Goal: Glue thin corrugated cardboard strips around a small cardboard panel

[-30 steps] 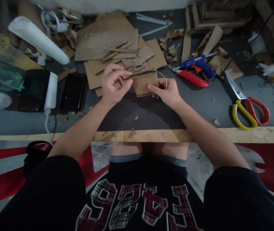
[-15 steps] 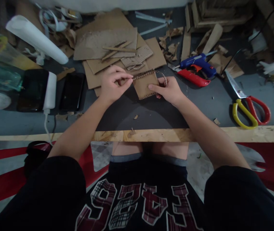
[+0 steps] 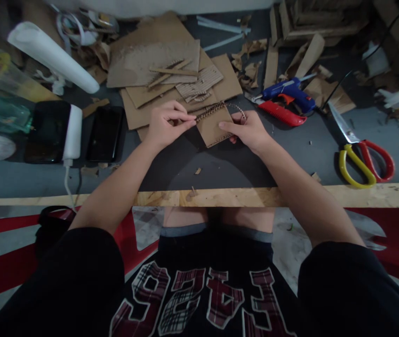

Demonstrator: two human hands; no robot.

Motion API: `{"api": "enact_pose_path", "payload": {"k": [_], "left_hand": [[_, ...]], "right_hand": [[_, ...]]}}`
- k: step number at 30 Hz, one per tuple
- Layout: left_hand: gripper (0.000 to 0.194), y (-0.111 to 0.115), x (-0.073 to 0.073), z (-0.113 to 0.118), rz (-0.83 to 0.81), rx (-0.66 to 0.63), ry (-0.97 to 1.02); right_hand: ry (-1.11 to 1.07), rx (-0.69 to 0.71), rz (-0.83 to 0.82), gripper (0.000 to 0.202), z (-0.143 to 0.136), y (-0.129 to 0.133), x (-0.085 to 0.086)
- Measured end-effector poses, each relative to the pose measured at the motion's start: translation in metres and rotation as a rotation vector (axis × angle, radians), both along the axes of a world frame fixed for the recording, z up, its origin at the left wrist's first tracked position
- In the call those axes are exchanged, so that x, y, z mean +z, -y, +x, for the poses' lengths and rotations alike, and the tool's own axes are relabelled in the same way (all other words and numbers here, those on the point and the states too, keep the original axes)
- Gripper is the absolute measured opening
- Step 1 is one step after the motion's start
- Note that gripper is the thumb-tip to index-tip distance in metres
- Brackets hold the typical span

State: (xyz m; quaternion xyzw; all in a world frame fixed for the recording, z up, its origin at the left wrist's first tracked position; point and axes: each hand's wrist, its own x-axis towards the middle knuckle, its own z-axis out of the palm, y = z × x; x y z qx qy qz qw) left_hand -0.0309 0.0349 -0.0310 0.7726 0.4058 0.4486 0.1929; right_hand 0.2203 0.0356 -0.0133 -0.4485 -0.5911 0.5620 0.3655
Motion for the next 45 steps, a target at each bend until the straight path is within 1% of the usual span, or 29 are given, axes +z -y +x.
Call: {"api": "enact_pose_path", "payload": {"k": [7, 14, 17, 19, 23, 26, 29, 33, 39, 45], "left_hand": [[0.019, 0.0, 0.002, -0.001, 0.005, -0.009, -0.006], [0.014, 0.004, 0.001, 0.005, 0.012, 0.031, 0.039], [0.014, 0.003, 0.0, 0.003, 0.017, 0.023, 0.024], [0.017, 0.003, -0.001, 0.001, 0.021, -0.002, 0.001], [0.035, 0.002, -0.002, 0.0, 0.013, -0.028, -0.025], [0.042, 0.005, 0.0, 0.005, 0.02, 0.025, -0.023], [0.04, 0.01, 0.002, 0.012, 0.046, 0.084, -0.026], [0.037, 0.017, 0.004, 0.018, 0.083, 0.129, -0.038], [0.03, 0.022, 0.005, 0.021, 0.171, 0.193, -0.043], [0.028, 0.022, 0.001, 0.022, 0.203, 0.205, -0.017]], "right_hand": [[-0.013, 0.006, 0.011, 0.041, 0.0, 0.001, 0.001], [-0.015, 0.008, 0.029, 0.039, 0.0, 0.002, 0.001], [-0.009, 0.005, 0.027, 0.037, -0.001, 0.002, 0.0], [-0.005, -0.002, 0.018, 0.038, -0.001, 0.001, 0.0], [-0.004, -0.023, 0.008, 0.04, -0.002, 0.0, 0.0], [0.013, 0.008, 0.025, 0.044, -0.003, 0.001, 0.002], [0.038, 0.066, 0.047, 0.049, -0.004, 0.004, 0.004], [0.069, 0.108, 0.08, 0.053, -0.005, 0.007, 0.005], [0.094, 0.116, 0.117, 0.052, -0.005, 0.007, 0.003], [0.099, 0.13, 0.112, 0.051, -0.006, 0.009, 0.005]]}}
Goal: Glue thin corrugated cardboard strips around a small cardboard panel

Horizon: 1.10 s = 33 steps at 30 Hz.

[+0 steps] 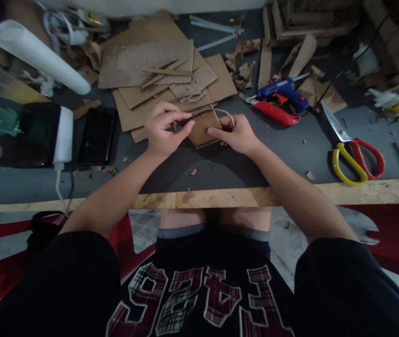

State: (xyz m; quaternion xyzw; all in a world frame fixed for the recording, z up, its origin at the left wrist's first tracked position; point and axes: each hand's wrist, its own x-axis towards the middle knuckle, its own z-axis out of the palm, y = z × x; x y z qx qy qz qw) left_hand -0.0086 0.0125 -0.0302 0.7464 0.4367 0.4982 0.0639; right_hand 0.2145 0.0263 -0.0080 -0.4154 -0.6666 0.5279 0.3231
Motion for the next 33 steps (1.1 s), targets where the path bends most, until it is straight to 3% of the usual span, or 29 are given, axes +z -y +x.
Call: {"api": "enact_pose_path", "payload": {"k": [17, 25, 33], "left_hand": [[0.029, -0.0024, -0.0013, -0.0008, -0.062, -0.063, 0.086], [0.033, -0.0017, -0.0013, -0.0018, -0.053, -0.034, 0.019], [0.025, -0.0002, -0.0002, -0.0002, -0.048, -0.063, 0.018]], "right_hand": [[-0.021, 0.027, 0.022, 0.047, 0.0012, -0.0015, -0.0043], [0.027, 0.072, 0.086, 0.05, 0.0012, -0.003, -0.0073], [0.017, 0.143, 0.073, 0.047, 0.0013, -0.0033, -0.0074]]}}
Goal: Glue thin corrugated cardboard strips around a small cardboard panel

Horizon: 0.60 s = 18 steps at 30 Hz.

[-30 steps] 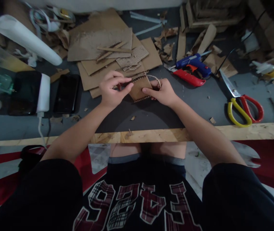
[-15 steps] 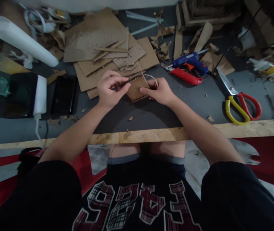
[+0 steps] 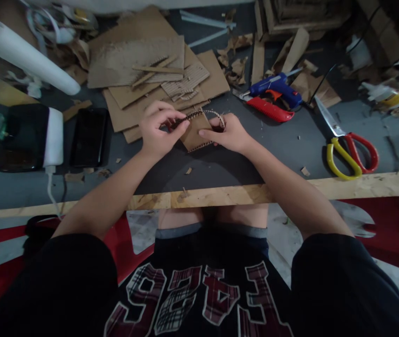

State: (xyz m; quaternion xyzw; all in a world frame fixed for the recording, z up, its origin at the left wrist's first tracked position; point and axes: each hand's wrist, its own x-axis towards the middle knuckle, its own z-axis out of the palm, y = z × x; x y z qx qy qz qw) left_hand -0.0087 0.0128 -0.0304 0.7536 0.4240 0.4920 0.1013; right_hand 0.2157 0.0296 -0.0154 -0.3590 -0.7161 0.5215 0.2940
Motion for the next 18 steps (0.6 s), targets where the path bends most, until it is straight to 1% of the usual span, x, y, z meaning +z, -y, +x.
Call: {"api": "enact_pose_path", "payload": {"k": [3, 8, 12, 14, 18], "left_hand": [[0.024, -0.0006, 0.0002, -0.0006, -0.008, -0.012, -0.012], [0.032, -0.0022, 0.0006, -0.0011, -0.037, -0.047, -0.059], [0.029, -0.002, 0.001, 0.0003, -0.03, -0.027, -0.049], [0.028, -0.0014, 0.0013, 0.0007, -0.02, -0.016, -0.043], [0.029, -0.0006, 0.0021, 0.0001, -0.014, -0.022, -0.061]], "right_hand": [[-0.013, 0.01, 0.011, 0.046, -0.0004, 0.0004, -0.0005], [-0.015, 0.031, 0.03, 0.045, -0.0009, 0.0005, 0.0001], [-0.03, 0.041, 0.015, 0.047, -0.0018, 0.001, 0.0024], [-0.048, 0.019, -0.01, 0.048, -0.0026, 0.0017, 0.0029], [-0.095, -0.069, -0.061, 0.05, -0.004, 0.0038, 0.0016]]}}
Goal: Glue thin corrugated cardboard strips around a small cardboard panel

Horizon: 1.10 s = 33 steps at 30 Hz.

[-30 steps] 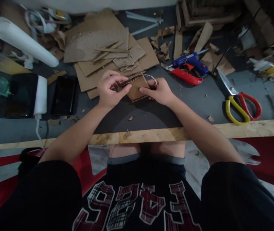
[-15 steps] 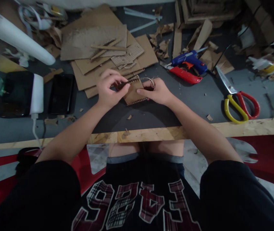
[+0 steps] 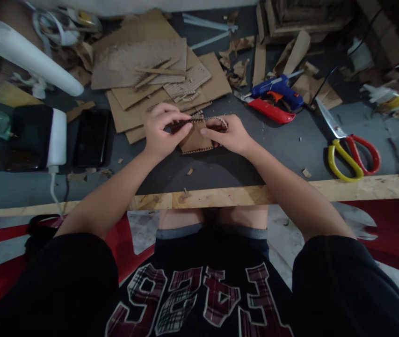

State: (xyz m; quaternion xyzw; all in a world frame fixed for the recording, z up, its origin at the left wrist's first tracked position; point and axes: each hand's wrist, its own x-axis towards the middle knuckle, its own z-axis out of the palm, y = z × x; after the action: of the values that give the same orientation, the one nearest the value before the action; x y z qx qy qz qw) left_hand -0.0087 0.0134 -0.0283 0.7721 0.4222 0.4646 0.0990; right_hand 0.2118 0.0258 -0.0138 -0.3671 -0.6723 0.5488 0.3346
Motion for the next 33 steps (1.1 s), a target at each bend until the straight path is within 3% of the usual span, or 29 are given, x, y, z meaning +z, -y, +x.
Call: {"api": "enact_pose_path", "payload": {"k": [8, 12, 18, 24, 33], "left_hand": [[0.035, -0.003, -0.002, 0.0, -0.045, -0.042, 0.02], [0.06, -0.01, -0.015, 0.0, -0.144, -0.072, 0.109], [0.062, -0.021, -0.032, -0.006, -0.323, -0.149, 0.189], [0.062, -0.018, -0.026, -0.004, -0.287, -0.127, 0.168], [0.056, -0.011, -0.021, 0.001, -0.244, -0.133, 0.154]], "right_hand": [[0.012, -0.05, 0.025, 0.052, 0.0, 0.0, -0.003], [-0.005, -0.105, 0.044, 0.053, -0.002, -0.002, -0.005], [-0.022, -0.23, 0.177, 0.059, 0.001, -0.009, -0.015], [0.072, -0.387, 0.456, 0.056, 0.011, -0.011, -0.009], [0.201, -0.354, 0.617, 0.032, 0.009, 0.002, 0.005]]}}
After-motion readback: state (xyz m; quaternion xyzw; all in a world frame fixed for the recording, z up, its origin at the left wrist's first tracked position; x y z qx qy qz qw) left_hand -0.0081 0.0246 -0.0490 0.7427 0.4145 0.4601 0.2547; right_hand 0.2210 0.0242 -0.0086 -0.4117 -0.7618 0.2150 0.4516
